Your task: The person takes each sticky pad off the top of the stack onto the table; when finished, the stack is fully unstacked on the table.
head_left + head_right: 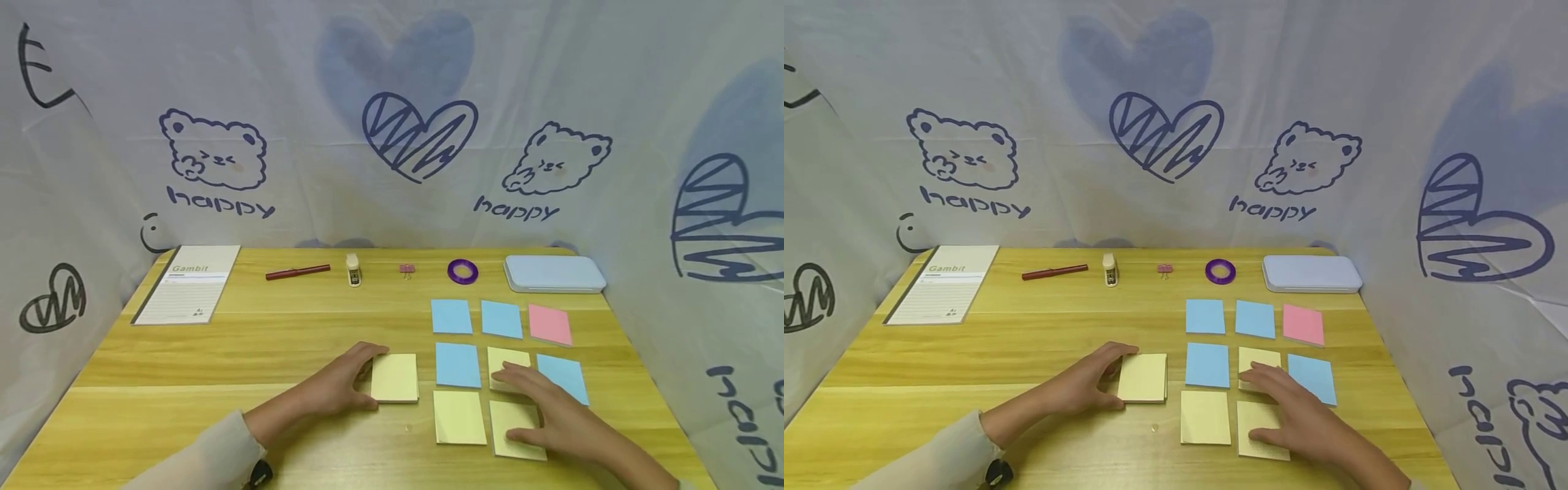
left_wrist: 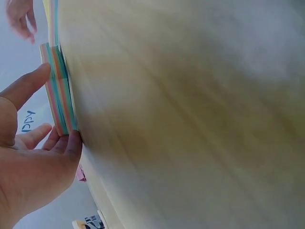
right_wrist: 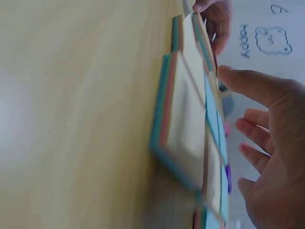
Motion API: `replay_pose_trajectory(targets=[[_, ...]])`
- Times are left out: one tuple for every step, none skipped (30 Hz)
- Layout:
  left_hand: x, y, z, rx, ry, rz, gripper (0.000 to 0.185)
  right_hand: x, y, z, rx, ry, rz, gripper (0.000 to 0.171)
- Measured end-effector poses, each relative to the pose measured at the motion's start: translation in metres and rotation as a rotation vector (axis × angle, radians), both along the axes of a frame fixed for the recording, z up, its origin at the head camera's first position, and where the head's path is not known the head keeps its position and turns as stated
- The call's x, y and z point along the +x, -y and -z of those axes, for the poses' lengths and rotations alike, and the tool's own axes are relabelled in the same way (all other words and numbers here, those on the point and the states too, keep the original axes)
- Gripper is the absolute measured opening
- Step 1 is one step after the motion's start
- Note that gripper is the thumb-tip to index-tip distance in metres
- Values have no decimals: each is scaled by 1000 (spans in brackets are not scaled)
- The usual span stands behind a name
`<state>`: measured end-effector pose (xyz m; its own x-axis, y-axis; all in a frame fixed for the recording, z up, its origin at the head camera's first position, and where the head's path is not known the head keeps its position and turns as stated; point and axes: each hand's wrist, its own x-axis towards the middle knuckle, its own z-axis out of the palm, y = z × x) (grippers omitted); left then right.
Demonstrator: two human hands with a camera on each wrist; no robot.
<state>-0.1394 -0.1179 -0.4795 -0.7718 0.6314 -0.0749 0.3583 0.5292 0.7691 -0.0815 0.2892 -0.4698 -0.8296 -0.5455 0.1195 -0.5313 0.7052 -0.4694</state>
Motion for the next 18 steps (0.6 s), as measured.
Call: replay_pose_trajectory(targets=[[0, 0, 0, 1, 3, 1, 88, -5, 6, -1, -17, 14, -16, 77], [-1, 1, 0, 5, 6, 2, 88, -9, 12, -2, -29, 37, -29, 78], [-1, 1, 0, 6, 9, 2, 88, -14, 18, -2, -41, 59, -42, 78], [-1, 1, 0, 7, 11, 3, 88, -19, 25, -3, -56, 90, -55, 79], [-2, 1, 0, 3, 15, 1, 89, -24, 32, -2, -66, 116, -67, 79], [-2, 2, 1, 2, 14, 1, 89, -29, 39, -2, -77, 140, -80, 81], [-2, 2, 1, -4, 12, 1, 89, -34, 46, -2, -80, 168, -87, 82], [-2, 2, 1, -9, 11, 0, 89, -39, 53, -1, -82, 187, -95, 83], [-3, 2, 1, -14, 10, -1, 90, -44, 60, 0, -82, 199, -104, 84], [-3, 3, 1, -17, 9, -3, 90, -49, 67, 1, -80, 215, -110, 86], [-3, 3, 2, -20, 10, -5, 90, -53, 74, 3, -76, 223, -119, 87], [-3, 3, 1, -21, 12, -6, 90, -57, 80, 4, -75, 233, -126, 88], [-3, 3, 1, -21, 15, -8, 89, -61, 86, 5, -72, 243, -132, 89], [-3, 3, 1, -21, 19, -10, 89, -64, 92, 6, -69, 249, -139, 91], [-3, 3, 1, -20, 21, -12, 88, -66, 97, 7, -62, 252, -145, 92], [-3, 3, 1, -21, 23, -13, 87, -68, 102, 7, -58, 259, -151, 93], [-3, 3, 0, -22, 24, -15, 87, -70, 106, 8, -58, 266, -156, 94], [-3, 4, 0, -22, 25, -16, 86, -71, 111, 8, -54, 270, -161, 96]])
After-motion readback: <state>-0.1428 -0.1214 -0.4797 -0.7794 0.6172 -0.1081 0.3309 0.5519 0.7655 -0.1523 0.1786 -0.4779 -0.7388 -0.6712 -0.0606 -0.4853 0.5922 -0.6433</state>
